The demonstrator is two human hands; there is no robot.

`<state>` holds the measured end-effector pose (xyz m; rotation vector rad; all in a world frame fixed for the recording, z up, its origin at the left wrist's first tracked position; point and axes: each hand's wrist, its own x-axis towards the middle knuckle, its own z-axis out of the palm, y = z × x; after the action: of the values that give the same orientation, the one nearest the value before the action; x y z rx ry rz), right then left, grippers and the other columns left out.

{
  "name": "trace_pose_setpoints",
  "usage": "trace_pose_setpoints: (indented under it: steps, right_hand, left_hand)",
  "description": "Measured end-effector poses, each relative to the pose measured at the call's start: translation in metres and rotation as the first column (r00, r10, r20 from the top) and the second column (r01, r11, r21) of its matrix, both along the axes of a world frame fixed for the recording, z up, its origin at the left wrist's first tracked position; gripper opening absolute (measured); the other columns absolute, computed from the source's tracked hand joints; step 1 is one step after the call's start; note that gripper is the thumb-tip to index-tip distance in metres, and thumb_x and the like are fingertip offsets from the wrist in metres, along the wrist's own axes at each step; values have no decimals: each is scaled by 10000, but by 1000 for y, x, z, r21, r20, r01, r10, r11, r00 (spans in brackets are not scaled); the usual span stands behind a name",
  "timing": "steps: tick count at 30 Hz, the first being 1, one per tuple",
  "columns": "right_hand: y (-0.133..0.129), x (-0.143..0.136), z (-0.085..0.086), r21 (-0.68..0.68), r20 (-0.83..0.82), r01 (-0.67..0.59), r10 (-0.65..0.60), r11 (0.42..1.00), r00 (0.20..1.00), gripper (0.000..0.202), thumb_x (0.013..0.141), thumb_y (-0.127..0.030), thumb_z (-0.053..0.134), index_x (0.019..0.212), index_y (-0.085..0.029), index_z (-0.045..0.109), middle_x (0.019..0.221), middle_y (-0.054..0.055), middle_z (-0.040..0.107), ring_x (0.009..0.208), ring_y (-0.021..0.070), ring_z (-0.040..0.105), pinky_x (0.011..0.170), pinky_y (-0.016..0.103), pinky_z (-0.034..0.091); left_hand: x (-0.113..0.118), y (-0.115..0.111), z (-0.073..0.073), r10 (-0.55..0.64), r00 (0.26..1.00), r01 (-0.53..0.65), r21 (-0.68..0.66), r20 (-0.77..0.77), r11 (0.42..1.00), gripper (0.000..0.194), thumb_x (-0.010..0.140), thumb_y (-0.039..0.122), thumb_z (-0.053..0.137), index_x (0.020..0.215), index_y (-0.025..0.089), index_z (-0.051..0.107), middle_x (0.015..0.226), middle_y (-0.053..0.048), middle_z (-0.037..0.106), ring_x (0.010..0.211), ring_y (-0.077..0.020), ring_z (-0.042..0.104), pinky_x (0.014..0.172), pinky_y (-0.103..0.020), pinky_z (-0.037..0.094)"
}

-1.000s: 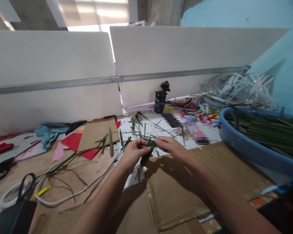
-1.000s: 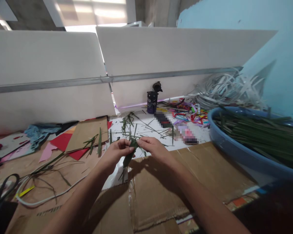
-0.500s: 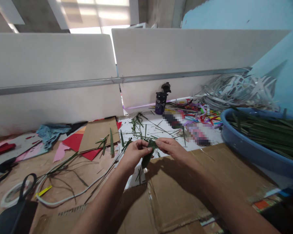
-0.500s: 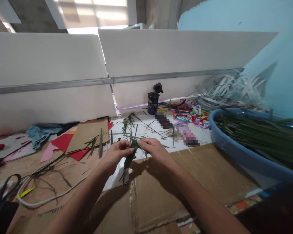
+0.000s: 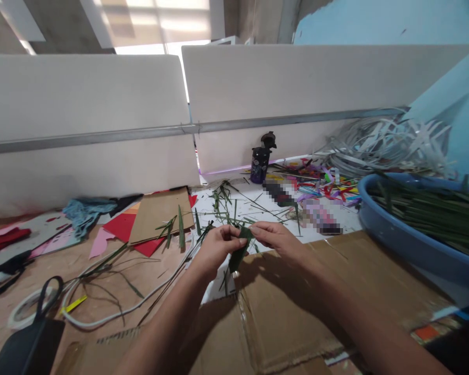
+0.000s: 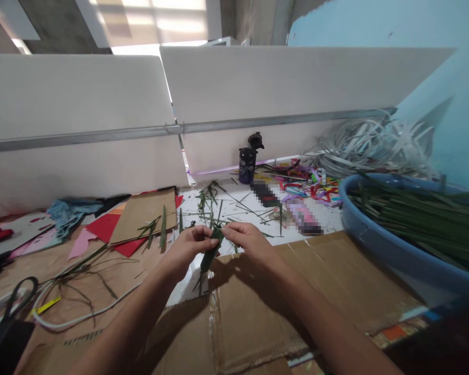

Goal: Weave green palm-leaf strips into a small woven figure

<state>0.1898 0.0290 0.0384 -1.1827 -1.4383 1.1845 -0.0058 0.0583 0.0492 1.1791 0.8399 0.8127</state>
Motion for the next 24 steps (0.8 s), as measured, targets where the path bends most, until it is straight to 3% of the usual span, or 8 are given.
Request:
trace_pose_setpoints:
  steps: [8,13,16,18,20,22,24]
  right_hand:
    - [-2,-4,4,15,-23,82,-81,997,996,410,832,-589,751,663,-237,627,694,-6,502,702,197,419,665,344,322]
    - [9,11,-5,20,0,191,-191,981,982,456,897,-670,632,889,-235,769,643,-26,443,638,195,391,628,333,301]
    - [24,33,-20,118,186,335,-352,935,917,443,929,-635,573,914,-238,770,740,31,611,725,241,525,691,360,370]
    - [32,48,-28,185,433,398,-438,898,788,352,937,-537,580,868,-244,763,876,78,719,839,287,609,771,396,405]
    - [35,58,-30,215,511,423,-471,880,719,217,875,-430,671,872,-239,773,964,119,747,964,343,628,851,440,409]
    - [33,57,-27,270,495,414,-494,869,715,158,806,-350,737,915,-246,786,1054,140,750,1102,385,607,934,477,402]
    - [28,45,-21,301,391,355,-454,885,800,166,812,-346,743,951,-266,788,1127,134,746,1180,383,594,988,494,409]
  left_hand:
    - [1,0,-1,-31,1000,31,-28,0,999,234,643,267,896,737,204,692,651,-14,679,587,-146,587,590,-288,430]
    - [0,2,-3,2,1000,-3,-18,-2,1000,243,679,295,895,763,208,684,689,-19,669,623,-148,578,619,-293,428]
    - [0,5,-7,66,998,-66,20,-15,998,237,704,322,886,786,206,695,767,-29,679,688,-153,583,631,-282,430]
    - [0,7,-8,98,995,-98,17,-14,995,240,706,325,881,795,203,695,788,-26,672,702,-152,579,619,-273,427]
    - [0,9,-10,125,992,-125,-6,13,992,256,689,308,889,796,197,684,785,-16,658,698,-144,575,618,-268,434]
    - [0,10,-10,151,987,-150,-28,49,988,280,674,294,900,791,194,666,792,-11,655,707,-141,586,648,-274,464]
    - [0,10,-10,169,983,-167,-37,77,985,298,674,301,904,800,193,656,825,-18,671,739,-153,614,692,-294,498]
